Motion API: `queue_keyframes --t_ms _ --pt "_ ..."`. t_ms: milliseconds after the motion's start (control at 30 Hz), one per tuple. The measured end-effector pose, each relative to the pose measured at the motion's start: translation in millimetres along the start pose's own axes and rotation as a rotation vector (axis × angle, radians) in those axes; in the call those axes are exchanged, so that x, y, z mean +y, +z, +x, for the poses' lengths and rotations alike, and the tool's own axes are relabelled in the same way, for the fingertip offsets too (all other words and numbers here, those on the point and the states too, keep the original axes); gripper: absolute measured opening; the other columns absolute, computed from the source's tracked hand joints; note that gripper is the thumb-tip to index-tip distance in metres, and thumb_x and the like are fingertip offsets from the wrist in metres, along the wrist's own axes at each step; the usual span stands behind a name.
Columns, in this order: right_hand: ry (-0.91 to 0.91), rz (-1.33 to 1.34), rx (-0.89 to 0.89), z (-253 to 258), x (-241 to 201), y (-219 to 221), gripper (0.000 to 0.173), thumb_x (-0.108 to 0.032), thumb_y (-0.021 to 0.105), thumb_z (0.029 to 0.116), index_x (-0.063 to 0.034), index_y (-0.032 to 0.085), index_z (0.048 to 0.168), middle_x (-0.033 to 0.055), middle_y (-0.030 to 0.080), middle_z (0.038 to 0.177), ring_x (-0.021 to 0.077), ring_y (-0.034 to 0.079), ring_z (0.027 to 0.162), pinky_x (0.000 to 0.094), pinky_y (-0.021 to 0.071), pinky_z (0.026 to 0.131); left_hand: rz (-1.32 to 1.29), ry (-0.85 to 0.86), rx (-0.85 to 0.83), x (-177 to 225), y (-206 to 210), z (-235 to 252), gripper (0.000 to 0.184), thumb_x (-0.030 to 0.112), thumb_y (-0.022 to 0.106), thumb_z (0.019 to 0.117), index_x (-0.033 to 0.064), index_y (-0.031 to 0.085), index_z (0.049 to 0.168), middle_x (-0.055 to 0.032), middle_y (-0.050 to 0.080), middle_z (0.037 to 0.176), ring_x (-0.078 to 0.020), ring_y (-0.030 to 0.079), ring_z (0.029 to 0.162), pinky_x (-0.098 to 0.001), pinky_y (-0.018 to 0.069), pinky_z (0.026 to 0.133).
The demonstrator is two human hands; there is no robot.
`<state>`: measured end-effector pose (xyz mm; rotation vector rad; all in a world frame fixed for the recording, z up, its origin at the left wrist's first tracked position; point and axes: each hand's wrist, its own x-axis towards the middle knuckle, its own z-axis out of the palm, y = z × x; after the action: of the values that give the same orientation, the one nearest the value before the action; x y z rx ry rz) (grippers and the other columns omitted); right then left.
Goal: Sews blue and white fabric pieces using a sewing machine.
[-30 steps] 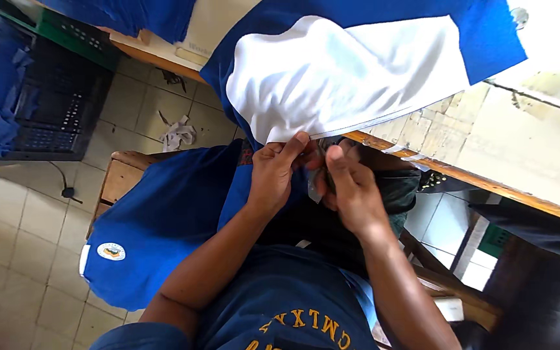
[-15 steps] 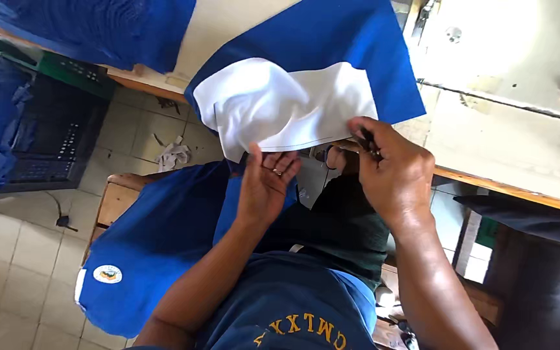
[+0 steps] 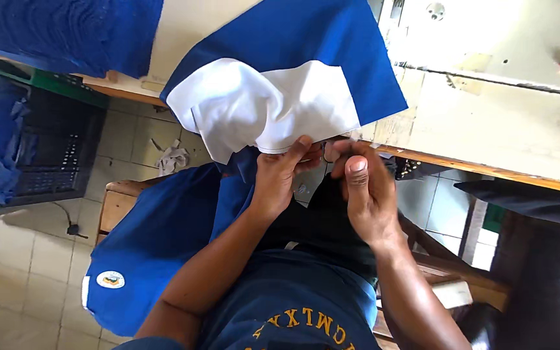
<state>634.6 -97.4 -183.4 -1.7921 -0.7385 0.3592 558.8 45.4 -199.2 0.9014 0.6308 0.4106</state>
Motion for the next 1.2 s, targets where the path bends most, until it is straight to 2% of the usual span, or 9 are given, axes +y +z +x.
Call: queue_keyframes --t_ms 33,100,167,267,400,767,1033,1133,1200 --pt "0.079 0.096 -0.026 -4.4 5.5 7.2 0.040 -0.035 0.039 0.1119 -0.0037 0.061 0.123 -0.0010 0.060 0.079 0.0050 0.053 0.057 0.0225 0.0484 0.051 0.005 -0.006 0.000 1.0 -0.8 -0.8 0.021 0.017 0.063 0.1033 0.0079 0.064 0.122 -0.0098 0.075 0.108 -0.0192 0.076 0.090 -0.0348 0.0640 0.083" --pt "0.249 0.300 -0.067 -6.5 12.6 18.9 0.033 -0.030 0.043 0.1113 -0.0069 0.067 0.112 -0.0031 0.055 0.068 0.0047 0.045 0.049 0.0208 0.0415 0.045 0.000 0.019 0.017 -0.6 -1.1 1.2 0.018 0.014 0.061 0.1040 0.0044 0.065 0.119 -0.0119 0.076 0.106 -0.0206 0.076 0.090 -0.0360 0.0644 0.083" --pt "0.357 0.464 -0.098 -1.9 15.4 27.0 0.034 -0.030 0.043 0.1114 -0.0079 0.067 0.104 -0.0029 0.051 0.063 0.0047 0.039 0.045 0.0197 0.0363 0.042 0.006 0.055 0.020 -2.0 -2.2 2.7 0.017 0.012 0.063 0.1027 0.0032 0.065 0.117 -0.0116 0.076 0.104 -0.0198 0.076 0.088 -0.0354 0.0645 0.082" --pt "0.381 0.539 -0.119 6.0 14.5 31.6 0.037 -0.032 0.042 0.1118 -0.0079 0.066 0.096 -0.0017 0.050 0.061 0.0049 0.036 0.043 0.0193 0.0336 0.040 0.022 0.090 0.036 -2.3 -2.4 3.5 0.019 0.012 0.067 0.1002 0.0029 0.067 0.117 -0.0116 0.075 0.104 -0.0195 0.075 0.089 -0.0356 0.0641 0.083" --pt "0.374 0.497 -0.113 8.5 10.9 34.0 0.036 -0.032 0.043 0.1116 -0.0081 0.067 0.100 -0.0026 0.050 0.061 0.0048 0.037 0.043 0.0193 0.0346 0.039 0.048 0.108 0.048 -2.9 -2.5 2.8 0.019 0.012 0.070 0.0982 0.0045 0.068 0.115 -0.0097 0.075 0.103 -0.0168 0.074 0.089 -0.0327 0.0634 0.082" --pt "0.385 0.485 -0.080 11.4 9.3 37.4 0.036 -0.032 0.044 0.1115 -0.0075 0.066 0.097 -0.0010 0.049 0.059 0.0060 0.039 0.041 0.0193 0.0356 0.037 0.066 0.145 0.040 -6.3 -1.9 5.1 0.016 0.012 0.071 0.0974 0.0053 0.069 0.112 -0.0072 0.074 0.099 -0.0144 0.073 0.085 -0.0308 0.0628 0.080" --pt "0.389 0.398 -0.082 14.9 12.0 37.6 0.043 -0.039 0.047 0.1100 -0.0087 0.062 0.083 0.0015 0.046 0.054 0.0084 0.037 0.037 0.0221 0.0329 0.034 0.067 0.139 0.053 -7.4 0.4 7.5 0.016 0.011 0.071 0.0970 0.0043 0.070 0.112 -0.0081 0.075 0.101 -0.0160 0.074 0.088 -0.0328 0.0631 0.083" --pt "0.401 0.457 -0.128 13.0 8.2 30.4 0.039 -0.036 0.045 0.1110 -0.0078 0.066 0.094 -0.0006 0.050 0.058 0.0063 0.038 0.040 0.0205 0.0345 0.036 0.086 0.100 0.044 -7.7 -1.8 5.6 0.018 0.016 0.069 0.0992 0.0062 0.070 0.114 -0.0080 0.075 0.103 -0.0157 0.074 0.089 -0.0326 0.0632 0.081" --pt "0.344 0.375 -0.180 6.2 0.0 9.2 0.034 -0.033 0.045 0.1107 -0.0087 0.068 0.105 -0.0031 0.055 0.063 0.0042 0.042 0.044 0.0193 0.0373 0.039 0.197 -0.002 -0.078 1.0 -10.7 -1.2 0.028 0.028 0.059 0.1058 0.0062 0.068 0.121 -0.0084 0.075 0.110 -0.0173 0.075 0.093 -0.0342 0.0641 0.081"
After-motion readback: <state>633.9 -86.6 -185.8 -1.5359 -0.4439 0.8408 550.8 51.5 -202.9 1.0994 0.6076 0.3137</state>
